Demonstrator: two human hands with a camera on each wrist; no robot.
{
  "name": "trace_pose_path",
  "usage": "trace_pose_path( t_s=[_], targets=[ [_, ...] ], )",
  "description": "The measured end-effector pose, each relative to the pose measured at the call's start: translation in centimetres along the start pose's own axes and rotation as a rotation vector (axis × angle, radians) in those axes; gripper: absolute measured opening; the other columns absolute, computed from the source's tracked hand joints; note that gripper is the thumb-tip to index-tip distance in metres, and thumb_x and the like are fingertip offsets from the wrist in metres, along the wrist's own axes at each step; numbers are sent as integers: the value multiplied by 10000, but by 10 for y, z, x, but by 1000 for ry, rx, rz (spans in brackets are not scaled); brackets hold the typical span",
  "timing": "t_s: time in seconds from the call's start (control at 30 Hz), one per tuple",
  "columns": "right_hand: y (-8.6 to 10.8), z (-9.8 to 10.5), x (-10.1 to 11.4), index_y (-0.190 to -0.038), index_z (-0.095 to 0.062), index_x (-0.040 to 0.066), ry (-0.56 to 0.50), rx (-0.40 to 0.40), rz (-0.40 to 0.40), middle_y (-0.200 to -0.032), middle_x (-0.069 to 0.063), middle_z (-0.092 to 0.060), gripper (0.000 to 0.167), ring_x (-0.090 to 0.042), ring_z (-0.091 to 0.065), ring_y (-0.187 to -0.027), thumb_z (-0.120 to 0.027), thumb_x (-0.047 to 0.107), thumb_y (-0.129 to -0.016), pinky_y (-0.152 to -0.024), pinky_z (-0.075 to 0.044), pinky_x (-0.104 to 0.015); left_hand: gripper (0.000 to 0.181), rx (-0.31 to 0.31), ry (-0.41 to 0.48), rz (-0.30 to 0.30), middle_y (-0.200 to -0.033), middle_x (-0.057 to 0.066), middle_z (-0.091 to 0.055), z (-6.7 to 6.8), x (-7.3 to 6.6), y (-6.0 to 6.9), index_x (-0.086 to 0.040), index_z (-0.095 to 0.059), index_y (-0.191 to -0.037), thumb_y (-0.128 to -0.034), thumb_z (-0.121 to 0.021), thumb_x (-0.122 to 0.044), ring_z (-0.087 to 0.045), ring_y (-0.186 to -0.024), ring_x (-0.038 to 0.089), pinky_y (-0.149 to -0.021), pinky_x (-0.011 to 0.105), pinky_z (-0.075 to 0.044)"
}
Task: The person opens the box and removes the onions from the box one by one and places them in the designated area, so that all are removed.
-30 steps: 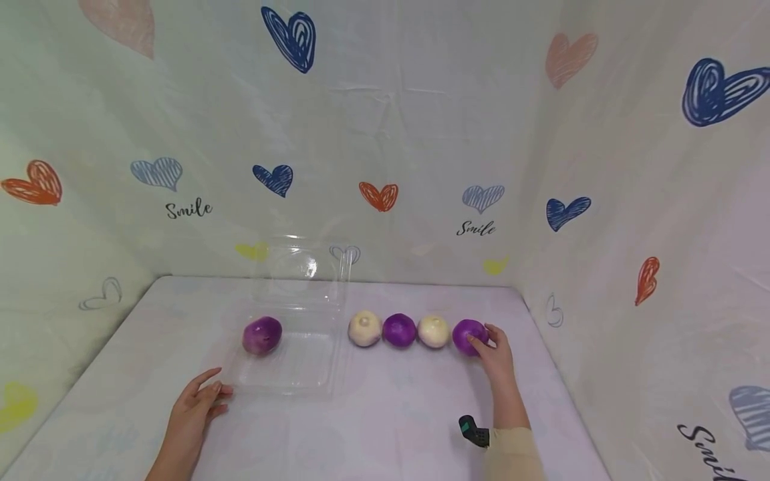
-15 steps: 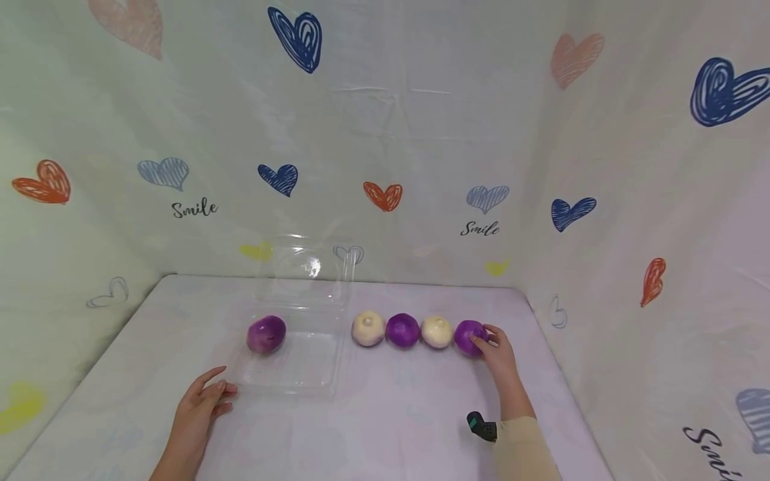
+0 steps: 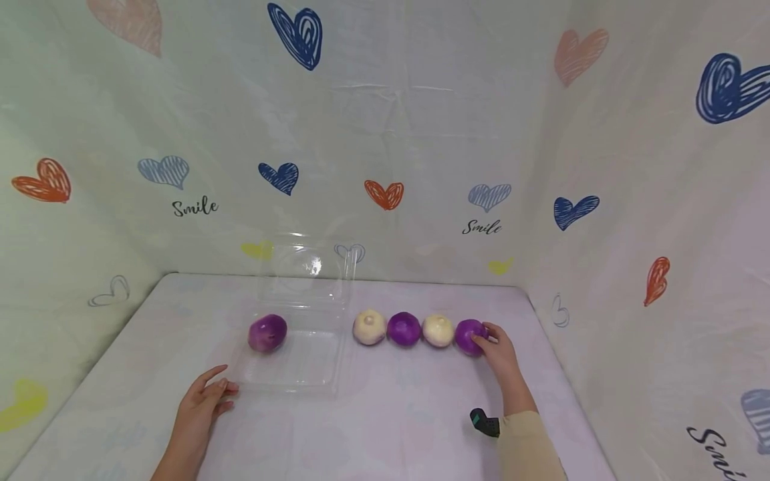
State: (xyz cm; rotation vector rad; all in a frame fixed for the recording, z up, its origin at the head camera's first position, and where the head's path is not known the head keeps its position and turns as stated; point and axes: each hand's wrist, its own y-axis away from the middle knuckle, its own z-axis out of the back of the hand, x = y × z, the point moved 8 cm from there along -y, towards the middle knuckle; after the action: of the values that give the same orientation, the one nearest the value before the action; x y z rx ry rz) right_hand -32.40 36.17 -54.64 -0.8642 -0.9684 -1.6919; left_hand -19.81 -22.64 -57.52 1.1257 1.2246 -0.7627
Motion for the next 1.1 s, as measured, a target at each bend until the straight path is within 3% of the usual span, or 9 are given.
trace_pose_path(
  t_s=[0.67, 0.97, 1.1],
  targets=[
    [-3, -1, 8, -1459, -305, -69, 62, 31, 42, -1502, -332, -240, 599, -486, -275, -1361, -571, 166, -976, -1080, -312, -530, 411, 5, 26, -37, -857, -104, -685, -2, -1, 0, -67, -425, -1395, -1027, -518, -223, -622, -855, 36, -716, 198, -518],
    [0, 4, 13, -1452, -323, -72, 79, 25, 77, -1491, -312, -293, 572, -459, -376, -1314, -556, 161, -984, -998, -421, -444, 419, 0, 12, -19, -864, -108, -684, -1, 0, 0, -80, -418, -1406, -1029, -514, -233, -619, -867, 33, -726, 199, -515],
    [3, 8, 17, -1455, -326, -53, 81, 14, 83, -1490, -307, -295, 579, -459, -357, -1327, -570, 165, -977, -1043, -371, -491, 430, 1, 10, -20, -867, -108, -685, -1, 0, 0, -77, -411, -1411, -1026, -519, -238, -617, -868, 32, -727, 197, -513]
  ],
)
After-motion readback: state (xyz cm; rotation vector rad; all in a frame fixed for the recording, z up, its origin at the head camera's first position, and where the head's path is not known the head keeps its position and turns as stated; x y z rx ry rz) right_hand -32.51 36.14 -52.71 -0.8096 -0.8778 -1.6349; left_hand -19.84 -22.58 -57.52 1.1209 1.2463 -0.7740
